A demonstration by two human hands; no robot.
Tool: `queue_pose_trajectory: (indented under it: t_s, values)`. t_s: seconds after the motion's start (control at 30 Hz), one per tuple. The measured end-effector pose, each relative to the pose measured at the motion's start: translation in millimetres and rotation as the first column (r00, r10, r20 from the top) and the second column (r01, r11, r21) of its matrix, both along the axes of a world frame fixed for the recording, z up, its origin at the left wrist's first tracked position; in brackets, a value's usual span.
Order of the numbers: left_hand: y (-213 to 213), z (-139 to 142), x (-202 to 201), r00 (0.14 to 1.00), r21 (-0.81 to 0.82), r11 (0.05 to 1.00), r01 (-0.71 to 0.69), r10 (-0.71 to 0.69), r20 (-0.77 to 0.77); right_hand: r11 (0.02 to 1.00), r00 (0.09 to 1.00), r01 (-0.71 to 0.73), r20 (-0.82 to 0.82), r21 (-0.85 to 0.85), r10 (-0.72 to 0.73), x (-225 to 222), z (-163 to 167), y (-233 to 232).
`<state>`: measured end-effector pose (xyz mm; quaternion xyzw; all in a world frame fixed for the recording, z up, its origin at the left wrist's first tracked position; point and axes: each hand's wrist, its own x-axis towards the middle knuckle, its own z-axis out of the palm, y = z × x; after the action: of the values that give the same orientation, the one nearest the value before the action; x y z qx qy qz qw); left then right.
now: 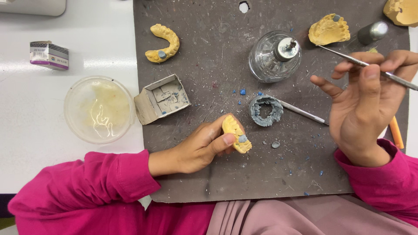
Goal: The person holds a yellow dental impression model with a partial metal framework in one hand and uses a heated wax spatula to apply and shape wax around the framework. They repeatedly heat the spatula tip over an alcohol lamp flame and continue adding and smoothing wax on the denture teeth area.
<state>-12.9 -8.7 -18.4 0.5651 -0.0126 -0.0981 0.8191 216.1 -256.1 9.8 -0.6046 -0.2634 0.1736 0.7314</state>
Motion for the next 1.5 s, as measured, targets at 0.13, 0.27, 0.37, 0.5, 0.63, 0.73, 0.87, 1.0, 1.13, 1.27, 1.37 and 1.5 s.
queue_pose_trajectory:
  t_s: [0.13, 0.27, 0.37, 0.5, 0.63, 0.73, 0.87, 1.0, 1.13, 1.27, 1.37, 1.5]
  values:
    - [1, 4, 0, 1.0, 0.001, 1.0, -0.021, 0.021, -0.001, 0.998, 0.998, -0.052, 0.017, -0.02, 0.053, 4, -1, 7]
    - [0, 10, 0, 1.0, -0.058, 0.998, -0.026, 0.026, -0.005, 0.996, 0.996, -0.079, 0.043, -0.031, 0.08, 5, -1, 10]
    - [2, 14, 1, 1.0, -0.056, 0.998, 0.0, 0.0, 0.0, 0.996, 0.995, -0.079, 0.065, -0.043, 0.081, 5, -1, 12]
    - [2, 16, 0, 1.0, -0.014, 1.0, 0.006, -0.006, 0.027, 0.996, 0.994, -0.08, 0.075, -0.05, 0.084, 5, -1, 13]
    - [3, 16, 0, 0.996, 0.114, 0.993, -0.022, 0.012, 0.09, 0.993, 0.992, -0.1, 0.068, -0.058, 0.103, 6, -1, 15]
    - [-1, 20, 0, 0.999, 0.158, 0.987, -0.021, 0.012, 0.052, 0.993, 0.992, -0.101, 0.064, -0.065, 0.105, 6, -2, 15]
    - [-2, 25, 2, 1.0, 0.169, 0.985, -0.026, 0.023, 0.021, 0.993, 0.993, -0.096, 0.062, -0.073, 0.1, 5, -3, 15]
    - [0, 30, 2, 1.0, 0.104, 0.995, -0.011, 0.01, 0.006, 0.993, 0.993, -0.096, 0.067, -0.074, 0.101, 6, -3, 15]
    - [2, 32, 0, 0.988, 0.262, 0.965, -0.012, -0.029, 0.149, 0.992, 0.992, -0.1, 0.067, -0.072, 0.105, 7, -4, 14]
    - [3, 30, 0, 0.946, 0.331, 0.941, -0.073, -0.04, 0.322, 0.991, 0.99, -0.108, 0.085, -0.08, 0.114, 9, -5, 13]
    - [3, 30, 1, 0.994, 0.313, 0.948, 0.057, -0.083, 0.072, 0.991, 0.99, -0.103, 0.089, -0.083, 0.111, 9, -6, 12]
    - [1, 28, 4, 0.98, 0.18, 0.983, -0.023, -0.014, 0.199, 0.991, 0.989, -0.103, 0.099, -0.088, 0.111, 11, -7, 11]
